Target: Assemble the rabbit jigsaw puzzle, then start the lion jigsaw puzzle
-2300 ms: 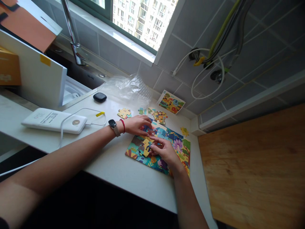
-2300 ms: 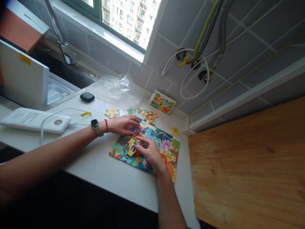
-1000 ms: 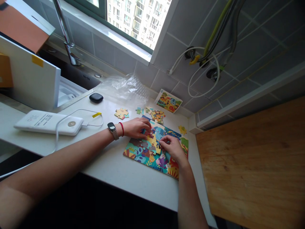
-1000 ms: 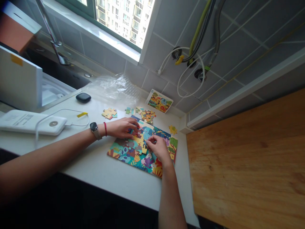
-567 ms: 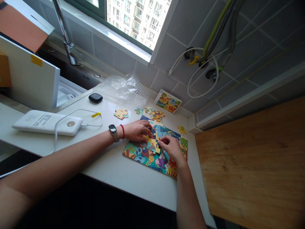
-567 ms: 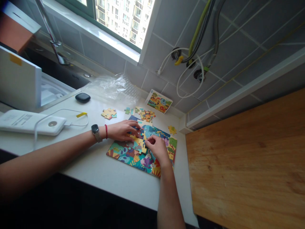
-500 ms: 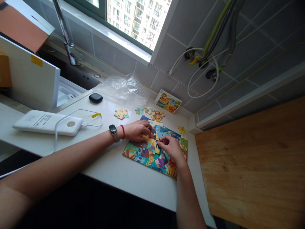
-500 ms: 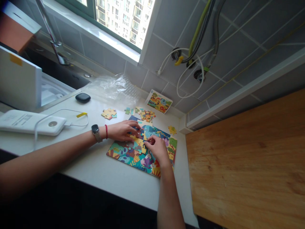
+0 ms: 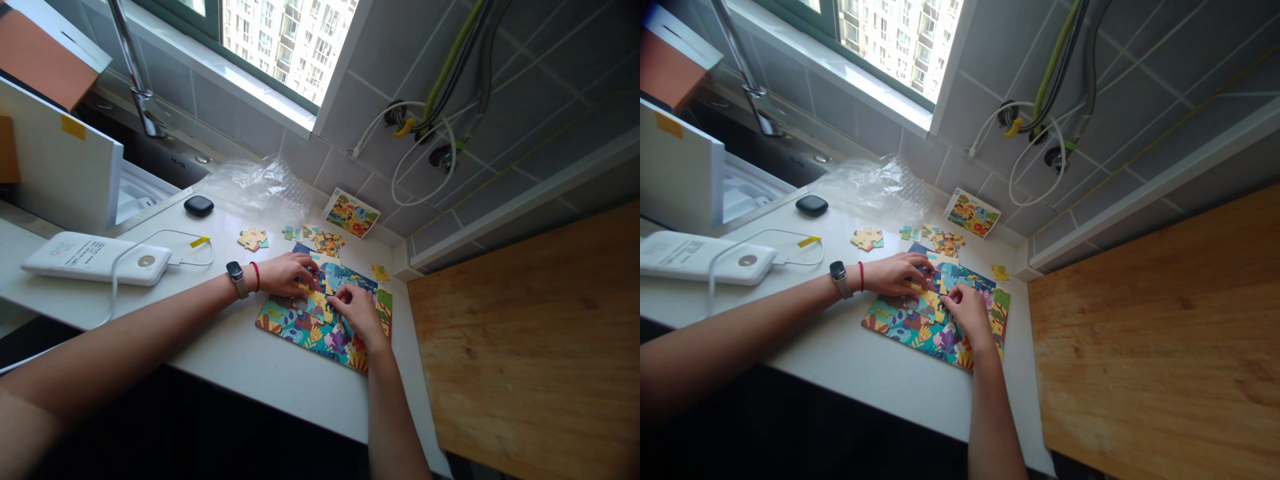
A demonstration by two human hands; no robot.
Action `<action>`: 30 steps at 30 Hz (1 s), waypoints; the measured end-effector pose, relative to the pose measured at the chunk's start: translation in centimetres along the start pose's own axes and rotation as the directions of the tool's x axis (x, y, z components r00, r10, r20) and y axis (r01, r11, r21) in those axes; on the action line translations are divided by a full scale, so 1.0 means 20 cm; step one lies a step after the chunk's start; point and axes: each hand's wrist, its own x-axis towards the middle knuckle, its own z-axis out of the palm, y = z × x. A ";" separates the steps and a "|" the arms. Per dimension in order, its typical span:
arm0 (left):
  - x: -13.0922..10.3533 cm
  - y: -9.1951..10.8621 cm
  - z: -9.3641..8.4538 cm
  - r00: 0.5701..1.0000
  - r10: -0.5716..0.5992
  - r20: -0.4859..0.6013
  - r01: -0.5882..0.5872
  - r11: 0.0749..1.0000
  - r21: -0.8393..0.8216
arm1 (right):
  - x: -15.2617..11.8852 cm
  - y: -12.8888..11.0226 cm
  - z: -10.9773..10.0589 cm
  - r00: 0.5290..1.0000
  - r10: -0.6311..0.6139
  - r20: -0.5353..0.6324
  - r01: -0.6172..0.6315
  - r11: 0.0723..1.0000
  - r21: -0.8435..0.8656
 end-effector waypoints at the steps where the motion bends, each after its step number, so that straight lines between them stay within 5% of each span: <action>1: 0.00 0.00 0.00 1.000 0.000 0.001 0.000 1.000 0.003 | 0.00 0.00 0.00 1.000 0.001 -0.004 -0.001 1.000 -0.014; 4: 0.00 -0.01 0.01 1.000 0.008 -0.005 -0.008 1.000 0.011 | 0.01 0.01 -0.01 0.997 0.003 -0.081 -0.002 1.000 0.013; 7: 0.00 0.00 -0.01 0.999 0.031 -0.030 -0.031 0.999 -0.013 | 0.01 0.01 -0.04 0.951 0.020 -0.308 0.012 0.995 0.100; 9: 0.01 0.01 -0.03 0.995 0.022 -0.096 -0.025 0.999 -0.036 | 0.01 0.00 -0.06 0.859 0.038 -0.510 0.053 0.985 0.162; 12: 0.02 0.02 -0.07 0.971 -0.038 -0.236 0.034 0.999 -0.020 | 0.00 -0.04 -0.09 0.613 0.053 -0.789 0.153 0.971 0.184; 14: 0.01 0.02 -0.08 0.953 -0.081 -0.292 0.089 0.996 0.013 | -0.01 -0.06 -0.10 0.488 0.032 -0.872 0.214 0.965 0.155; 15: 0.01 0.01 -0.08 0.947 -0.101 -0.306 0.115 0.993 0.027 | -0.01 -0.06 -0.10 0.464 0.015 -0.886 0.241 0.960 0.142; 18: 0.00 0.00 -0.07 0.937 -0.149 -0.315 0.175 0.983 0.056 | 0.00 -0.04 -0.10 0.519 -0.031 -0.854 0.281 0.950 0.136; 21: 0.00 -0.03 -0.07 0.925 -0.181 -0.335 0.216 0.974 0.070 | 0.03 0.04 -0.11 0.694 -0.105 -0.712 0.249 0.963 0.100; 24: 0.00 -0.04 -0.07 0.912 -0.202 -0.357 0.239 0.969 0.061 | 0.06 0.15 -0.13 0.861 -0.244 -0.446 0.268 0.963 -0.011; 30: 0.01 -0.05 -0.04 0.949 -0.123 -0.291 0.127 0.992 -0.004 | 0.09 0.33 -0.11 0.944 -0.321 -0.078 0.309 0.942 -0.130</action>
